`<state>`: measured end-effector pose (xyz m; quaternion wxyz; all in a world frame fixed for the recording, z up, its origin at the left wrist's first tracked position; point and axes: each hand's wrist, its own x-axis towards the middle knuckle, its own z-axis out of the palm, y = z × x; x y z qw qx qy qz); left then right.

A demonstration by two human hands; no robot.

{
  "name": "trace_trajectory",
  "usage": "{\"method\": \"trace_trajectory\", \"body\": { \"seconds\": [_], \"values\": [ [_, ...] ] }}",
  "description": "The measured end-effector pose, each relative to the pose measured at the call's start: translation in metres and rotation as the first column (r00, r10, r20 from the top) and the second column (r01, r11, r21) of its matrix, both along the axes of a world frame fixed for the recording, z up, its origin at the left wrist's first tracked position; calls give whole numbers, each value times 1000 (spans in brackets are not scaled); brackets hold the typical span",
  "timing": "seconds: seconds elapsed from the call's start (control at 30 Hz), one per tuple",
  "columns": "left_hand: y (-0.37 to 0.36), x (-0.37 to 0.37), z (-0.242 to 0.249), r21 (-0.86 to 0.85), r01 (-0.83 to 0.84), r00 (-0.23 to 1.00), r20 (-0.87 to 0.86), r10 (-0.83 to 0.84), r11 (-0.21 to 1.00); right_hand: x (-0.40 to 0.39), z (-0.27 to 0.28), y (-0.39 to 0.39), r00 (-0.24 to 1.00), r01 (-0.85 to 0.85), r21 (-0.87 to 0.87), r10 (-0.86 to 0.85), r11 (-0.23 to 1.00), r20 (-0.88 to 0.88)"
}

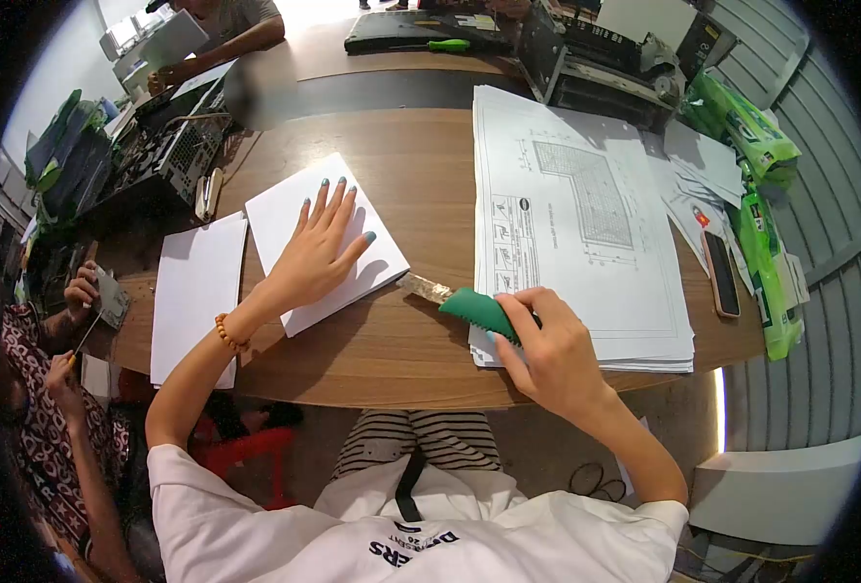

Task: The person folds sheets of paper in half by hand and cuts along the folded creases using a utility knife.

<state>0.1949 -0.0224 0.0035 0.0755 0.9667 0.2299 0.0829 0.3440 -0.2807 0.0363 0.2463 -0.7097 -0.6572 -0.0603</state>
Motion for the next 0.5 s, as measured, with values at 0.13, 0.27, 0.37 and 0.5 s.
{"method": "trace_trajectory", "body": {
  "seconds": [0.13,0.27,0.37,0.5],
  "values": [
    [1,-1,-2,-58,-13,1000,6,14,998,1,-2,6,999,-31,22,30,999,37],
    [0,-1,-8,-68,-5,999,50,8,998,0,-4,12,998,-39,11,39,999,54],
    [-2,-2,-14,-53,14,999,52,-11,998,-2,-8,16,998,-31,22,30,999,46],
    [-8,-5,-14,75,23,998,48,-27,997,-7,-12,23,998,9,30,-11,999,69]
  ]
}}
